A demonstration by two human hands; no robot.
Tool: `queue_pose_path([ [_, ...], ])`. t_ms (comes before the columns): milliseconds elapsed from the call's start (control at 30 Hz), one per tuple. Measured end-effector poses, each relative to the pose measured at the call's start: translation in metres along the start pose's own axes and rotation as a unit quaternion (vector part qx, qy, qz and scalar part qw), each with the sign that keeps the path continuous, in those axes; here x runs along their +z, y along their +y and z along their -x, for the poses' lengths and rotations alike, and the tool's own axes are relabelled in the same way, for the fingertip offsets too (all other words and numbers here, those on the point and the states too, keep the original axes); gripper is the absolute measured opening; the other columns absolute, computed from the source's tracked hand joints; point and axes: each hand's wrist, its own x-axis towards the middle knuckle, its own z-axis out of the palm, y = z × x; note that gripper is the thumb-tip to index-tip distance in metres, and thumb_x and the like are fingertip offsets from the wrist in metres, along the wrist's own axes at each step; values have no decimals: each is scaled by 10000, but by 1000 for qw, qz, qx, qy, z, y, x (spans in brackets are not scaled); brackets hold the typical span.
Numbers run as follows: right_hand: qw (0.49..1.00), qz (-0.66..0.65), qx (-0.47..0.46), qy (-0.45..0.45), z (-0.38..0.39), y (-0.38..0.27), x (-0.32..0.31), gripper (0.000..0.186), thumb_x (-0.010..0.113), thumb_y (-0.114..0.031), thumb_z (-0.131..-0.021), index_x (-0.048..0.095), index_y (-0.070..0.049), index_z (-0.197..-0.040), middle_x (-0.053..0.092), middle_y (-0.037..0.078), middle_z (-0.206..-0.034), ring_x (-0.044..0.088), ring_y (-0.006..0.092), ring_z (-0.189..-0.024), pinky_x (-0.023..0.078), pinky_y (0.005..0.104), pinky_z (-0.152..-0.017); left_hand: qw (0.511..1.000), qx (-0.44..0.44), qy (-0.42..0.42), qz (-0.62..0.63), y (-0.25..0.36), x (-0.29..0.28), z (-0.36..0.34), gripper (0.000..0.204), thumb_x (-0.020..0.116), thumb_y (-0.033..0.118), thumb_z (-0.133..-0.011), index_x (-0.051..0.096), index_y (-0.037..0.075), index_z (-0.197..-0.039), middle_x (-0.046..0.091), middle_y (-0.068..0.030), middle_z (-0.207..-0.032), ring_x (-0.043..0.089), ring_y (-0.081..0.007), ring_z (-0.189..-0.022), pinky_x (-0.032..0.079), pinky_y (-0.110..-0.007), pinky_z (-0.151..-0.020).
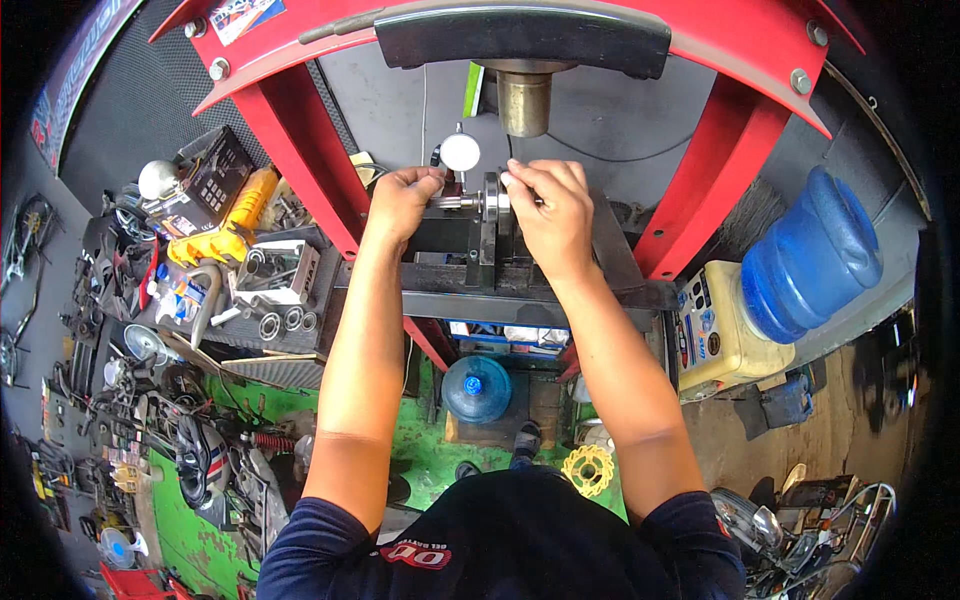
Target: Using a dial gauge to measure the runout and alignment of a motorcycle crankshaft on a stand.
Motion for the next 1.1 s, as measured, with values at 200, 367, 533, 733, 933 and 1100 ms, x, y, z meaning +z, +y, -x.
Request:
queue_pose_path([
  [200, 1000, 16, 4, -4, -5, -19, -4, 129, 824, -97, -841, 808, -71, -966, 746, 68, -944, 656, 287, -912, 522, 415, -849, 1000, 11, -22, -16, -6, -5, 2, 264, 709, 124, -947, 759, -49, -1139, 759, -59, -1051, 668, -140, -970, 491, -273, -928],
  [367, 996, 63, 22, -64, 4, 2, -1, 185, 831, -15, -813, 819, -39, -996, 745, 83, -907, 655, 260, -874, 548, 371, -790, 996, 37, -55, -54, -7, 5, -4, 267, 750, 128, -878, 788, -30, -1089, 777, -69, -994, 685, -143, -933, 515, -305, -903],
  [533, 999, 27, 9, -24, -11, -20, -8, 159, 813, -56, -842, 816, -40, -1000, 757, 89, -940, 671, 272, -897, 546, 395, -836, 990, 15, -71, -123, -16, 7, -16, 211, 768, 119, -865, 795, -15, -1027, 766, -46, -949, 680, -131, -878, 518, -295, -843],
  [733, 995, 48, 49, -77, 6, -7, -8, 140, 813, -95, -852, 808, -61, -987, 737, 67, -938, 655, 279, -920, 520, 415, -842, 998, 3, -55, 22, -5, 7, -9, 224, 742, 122, -908, 788, -34, -1062, 771, -53, -960, 684, -123, -892, 516, -269, -866],
  [933, 1000, 17, 14, -16, -3, -9, -4, 137, 815, -90, -845, 808, -50, -976, 733, 86, -927, 651, 292, -900, 531, 414, -841, 999, 14, -24, -17, 4, 6, -4, 245, 723, 114, -928, 780, -48, -1104, 772, -53, -971, 685, -125, -907, 518, -280, -891],
  [1100, 992, 40, 64, -99, 2, -4, -4, 140, 817, -87, -842, 804, -52, -978, 733, 79, -937, 652, 290, -897, 529, 410, -836, 999, 17, -30, -22, -2, 0, -5, 230, 729, 96, -915, 778, -54, -1081, 768, -52, -976, 678, -130, -910, 514, -277, -889],
])
